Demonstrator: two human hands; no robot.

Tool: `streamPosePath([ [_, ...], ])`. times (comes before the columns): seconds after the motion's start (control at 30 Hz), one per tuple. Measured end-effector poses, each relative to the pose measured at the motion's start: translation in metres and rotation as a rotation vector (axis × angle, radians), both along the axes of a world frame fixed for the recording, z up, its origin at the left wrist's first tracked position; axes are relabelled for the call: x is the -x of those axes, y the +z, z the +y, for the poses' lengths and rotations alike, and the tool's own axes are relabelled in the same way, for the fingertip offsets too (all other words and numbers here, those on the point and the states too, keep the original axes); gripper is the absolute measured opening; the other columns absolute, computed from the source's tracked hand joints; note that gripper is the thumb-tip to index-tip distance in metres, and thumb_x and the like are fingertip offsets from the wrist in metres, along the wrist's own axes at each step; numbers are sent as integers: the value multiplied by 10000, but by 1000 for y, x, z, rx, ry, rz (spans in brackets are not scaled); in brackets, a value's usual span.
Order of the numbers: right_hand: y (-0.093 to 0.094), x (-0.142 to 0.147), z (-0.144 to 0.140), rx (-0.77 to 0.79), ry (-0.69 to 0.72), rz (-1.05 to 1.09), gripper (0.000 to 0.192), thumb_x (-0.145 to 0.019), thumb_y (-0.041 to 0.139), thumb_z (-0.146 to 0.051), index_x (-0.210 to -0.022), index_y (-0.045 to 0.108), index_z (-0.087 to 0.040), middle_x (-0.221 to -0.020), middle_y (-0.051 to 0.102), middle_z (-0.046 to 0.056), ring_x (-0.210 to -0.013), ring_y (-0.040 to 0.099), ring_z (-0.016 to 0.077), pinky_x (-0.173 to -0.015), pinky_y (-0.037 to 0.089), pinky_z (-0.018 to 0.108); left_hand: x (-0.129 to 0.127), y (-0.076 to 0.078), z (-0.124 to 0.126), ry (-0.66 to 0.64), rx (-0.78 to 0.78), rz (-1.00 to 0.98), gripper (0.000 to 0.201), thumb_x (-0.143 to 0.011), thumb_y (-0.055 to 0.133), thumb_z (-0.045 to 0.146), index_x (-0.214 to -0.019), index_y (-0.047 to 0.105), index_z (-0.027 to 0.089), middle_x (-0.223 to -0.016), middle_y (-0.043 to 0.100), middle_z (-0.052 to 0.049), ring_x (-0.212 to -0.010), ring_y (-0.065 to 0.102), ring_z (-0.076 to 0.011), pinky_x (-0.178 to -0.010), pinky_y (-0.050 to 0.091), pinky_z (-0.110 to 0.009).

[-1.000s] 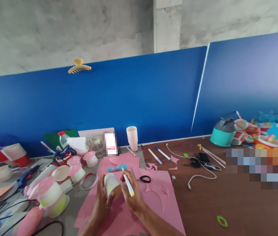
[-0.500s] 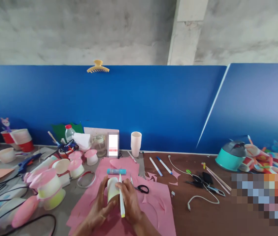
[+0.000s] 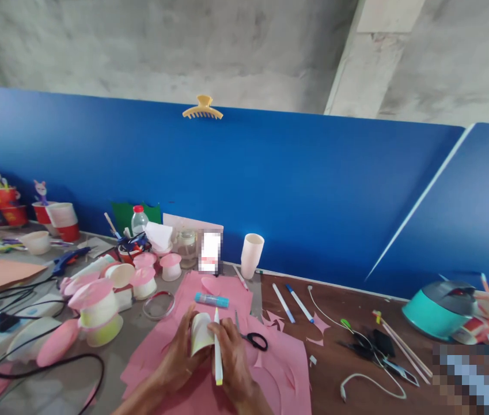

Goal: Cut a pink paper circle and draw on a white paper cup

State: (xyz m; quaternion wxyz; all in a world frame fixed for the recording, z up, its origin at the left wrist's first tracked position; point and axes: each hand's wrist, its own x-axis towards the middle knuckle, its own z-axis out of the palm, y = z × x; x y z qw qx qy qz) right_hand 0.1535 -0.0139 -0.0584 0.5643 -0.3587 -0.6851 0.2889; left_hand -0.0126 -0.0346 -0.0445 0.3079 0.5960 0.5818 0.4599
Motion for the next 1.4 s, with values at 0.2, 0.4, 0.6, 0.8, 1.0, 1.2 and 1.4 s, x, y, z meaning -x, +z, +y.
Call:
streamPosePath([
  [0.2,4,-4,1,-60,59,3,354,-833,661,-270,-1185,700,-259,-996,718,88,-903,694,301,-854,580,448,-1,-2,0,35,-44,-9,783,-735,715,417,-1419,477,119,-1359,628,-228,-1262,599,-422,-1036,513,-589],
  [0.4,21,3,5,197,6,312,258,-881,639,-417,-1048,680,-225,-800,662,26,-675,616,193,-663,549,331,-3,-8,3,60,-49,27,893,-665,767,420,-1466,453,181,-1463,557,-200,-1342,538,-405,-1112,458,-567],
  [0.6,31,10,4,401,-4,433,408,-824,662,-621,-891,690,-219,-611,599,-5,-562,541,181,-578,494,324,-1,-19,3,-25,-134,120,879,-753,712,477,-1498,411,121,-1516,499,-221,-1407,471,-386,-1153,423,-534],
  [0.8,38,11,-7,475,-2,383,470,-726,729,-675,-700,663,-211,-577,579,7,-548,503,174,-552,471,322,0,-19,1,-48,-196,149,791,-748,725,449,-1438,490,142,-1474,543,-232,-1386,491,-409,-1149,417,-567],
  [1.0,34,15,-11,470,73,370,475,-720,727,-674,-661,642,-210,-597,558,0,-543,468,148,-524,445,278,0,-18,-1,-95,-252,232,724,-817,642,443,-1434,462,109,-1472,530,-261,-1392,484,-406,-1146,412,-571],
  [1.2,32,18,-10,484,72,387,527,-685,738,-710,-622,625,-199,-567,549,-6,-520,461,134,-502,426,257,-1,-14,-1,-97,-245,218,720,-793,640,500,-1393,500,128,-1425,572,-262,-1355,521,-422,-1130,416,-593],
  [1.4,38,18,-10,460,-14,396,536,-675,735,-732,-667,648,-202,-567,576,-1,-527,504,151,-518,443,267,0,-12,-2,-80,-213,180,736,-752,693,495,-1381,545,141,-1435,574,-240,-1368,508,-422,-1150,408,-562],
])
